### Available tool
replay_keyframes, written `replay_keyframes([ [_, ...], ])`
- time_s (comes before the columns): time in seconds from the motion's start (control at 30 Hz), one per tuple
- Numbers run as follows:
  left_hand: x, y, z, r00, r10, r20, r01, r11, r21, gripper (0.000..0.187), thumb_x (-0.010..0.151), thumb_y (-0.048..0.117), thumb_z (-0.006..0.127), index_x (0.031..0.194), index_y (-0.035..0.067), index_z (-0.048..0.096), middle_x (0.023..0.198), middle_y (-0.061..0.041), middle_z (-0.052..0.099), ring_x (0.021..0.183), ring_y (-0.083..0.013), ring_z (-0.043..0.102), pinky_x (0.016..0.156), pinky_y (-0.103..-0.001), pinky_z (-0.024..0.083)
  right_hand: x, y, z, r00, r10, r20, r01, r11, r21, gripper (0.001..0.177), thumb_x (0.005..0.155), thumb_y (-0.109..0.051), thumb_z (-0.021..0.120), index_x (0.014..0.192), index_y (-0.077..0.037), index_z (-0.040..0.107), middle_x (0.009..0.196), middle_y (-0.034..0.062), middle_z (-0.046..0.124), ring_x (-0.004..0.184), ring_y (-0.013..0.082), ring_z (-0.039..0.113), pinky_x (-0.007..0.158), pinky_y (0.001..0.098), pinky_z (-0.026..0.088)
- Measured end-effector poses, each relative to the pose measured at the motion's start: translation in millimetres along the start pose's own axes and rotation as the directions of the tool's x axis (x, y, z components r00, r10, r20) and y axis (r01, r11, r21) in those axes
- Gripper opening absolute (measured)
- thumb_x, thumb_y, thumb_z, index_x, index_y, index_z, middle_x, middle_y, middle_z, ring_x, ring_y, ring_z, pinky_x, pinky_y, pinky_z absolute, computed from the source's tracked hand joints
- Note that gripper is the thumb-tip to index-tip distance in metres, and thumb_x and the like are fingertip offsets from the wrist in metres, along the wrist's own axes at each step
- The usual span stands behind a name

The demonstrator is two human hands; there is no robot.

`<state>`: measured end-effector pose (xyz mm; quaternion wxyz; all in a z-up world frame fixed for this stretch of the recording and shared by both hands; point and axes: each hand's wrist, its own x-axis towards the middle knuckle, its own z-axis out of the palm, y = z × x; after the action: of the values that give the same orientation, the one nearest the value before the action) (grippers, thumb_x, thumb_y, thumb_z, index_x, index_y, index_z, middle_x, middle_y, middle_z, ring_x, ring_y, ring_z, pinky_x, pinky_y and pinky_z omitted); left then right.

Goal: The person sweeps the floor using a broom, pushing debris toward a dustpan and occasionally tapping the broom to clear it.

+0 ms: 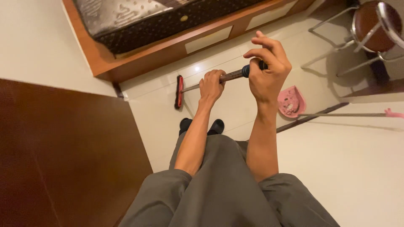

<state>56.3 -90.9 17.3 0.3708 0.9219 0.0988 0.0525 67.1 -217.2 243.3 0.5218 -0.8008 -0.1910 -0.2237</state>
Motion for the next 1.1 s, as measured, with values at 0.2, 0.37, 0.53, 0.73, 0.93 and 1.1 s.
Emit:
replay_keyframes([
  [0.2, -2.8, -29.5, -16.7, 0.995, -0.093, -0.039, 0.095, 0.994, 0.051, 0.019, 0.088, 0.014, 0.071, 0.107, 0.018, 0.071, 0.119, 0.0, 0.069, 0.119, -0.0276, 0.059, 0.096, -0.059, 0.042, 2.6, 2.3, 27.2, 0.994, -0.069, 0.081, 0.064, 0.996, 0.067, 0.029, 0.084, 0.019, 0.053, 0.09, 0.001, 0.074, 0.115, 0.0132, 0.07, 0.129, 0.033, 0.07, 0.104, 0.039, 0.058],
  [0.37, -2.7, -54.8, -42.8, 0.977, -0.211, 0.007, 0.211, 0.976, 0.063, 0.024, 0.087, 0.015, 0.072, 0.11, 0.019, 0.071, 0.119, -0.002, 0.067, 0.119, -0.028, 0.057, 0.095, -0.059, 0.04, 6.4, -7.0, 61.3, 0.986, -0.085, 0.141, 0.063, 0.987, 0.149, 0.027, 0.083, 0.017, 0.053, 0.089, 0.001, 0.074, 0.117, 0.0137, 0.07, 0.126, 0.0316, 0.069, 0.094, 0.0365, 0.058],
  [0.53, -7.1, -85.0, -58.1, 0.957, -0.29, -0.003, 0.29, 0.956, 0.048, 0.025, 0.087, 0.015, 0.071, 0.112, 0.019, 0.07, 0.12, -0.002, 0.067, 0.118, -0.0288, 0.057, 0.095, -0.058, 0.042, 6.0, -19.2, 94.3, 0.974, -0.102, 0.203, 0.069, 0.984, 0.164, 0.025, 0.084, 0.014, 0.055, 0.089, 0.0, 0.074, 0.119, 0.0134, 0.07, 0.124, 0.0307, 0.069, 0.085, 0.0346, 0.055],
  [0.73, -14.6, -109.8, -71.5, 0.947, -0.319, -0.042, 0.321, 0.946, 0.043, 0.023, 0.089, 0.016, 0.07, 0.112, 0.019, 0.072, 0.12, -0.003, 0.067, 0.116, -0.03, 0.059, 0.093, -0.061, 0.042, -0.8, -34.4, 122.3, 0.96, -0.045, 0.277, -0.001, 0.986, 0.165, 0.025, 0.084, 0.012, 0.056, 0.094, -0.001, 0.075, 0.124, 0.0117, 0.069, 0.105, 0.0238, 0.069, 0.083, 0.0321, 0.056],
  [0.93, -21.4, -119.9, -82.3, 0.948, -0.312, -0.062, 0.316, 0.948, 0.05, 0.022, 0.088, 0.021, 0.073, 0.11, 0.018, 0.071, 0.115, -0.004, 0.067, 0.114, -0.031, 0.06, 0.092, -0.059, 0.044, -13.3, -47.7, 140.4, 0.968, -0.084, 0.238, 0.048, 0.987, 0.152, 0.025, 0.086, 0.012, 0.059, 0.1, -0.002, 0.074, 0.127, 0.0119, 0.067, 0.106, 0.0225, 0.069, 0.085, 0.0313, 0.057],
  [1.1, -27.4, -125.4, -87.8, 0.942, -0.334, 0.032, 0.333, 0.942, 0.03, 0.021, 0.091, 0.024, 0.073, 0.111, 0.021, 0.072, 0.114, -0.006, 0.067, 0.114, -0.0309, 0.06, 0.093, -0.06, 0.044, -26.0, -56.0, 141.5, 0.975, -0.134, 0.175, 0.115, 0.987, 0.113, 0.023, 0.088, 0.012, 0.065, 0.104, -0.001, 0.074, 0.126, 0.0134, 0.066, 0.11, 0.024, 0.068, 0.09, 0.034, 0.056],
])
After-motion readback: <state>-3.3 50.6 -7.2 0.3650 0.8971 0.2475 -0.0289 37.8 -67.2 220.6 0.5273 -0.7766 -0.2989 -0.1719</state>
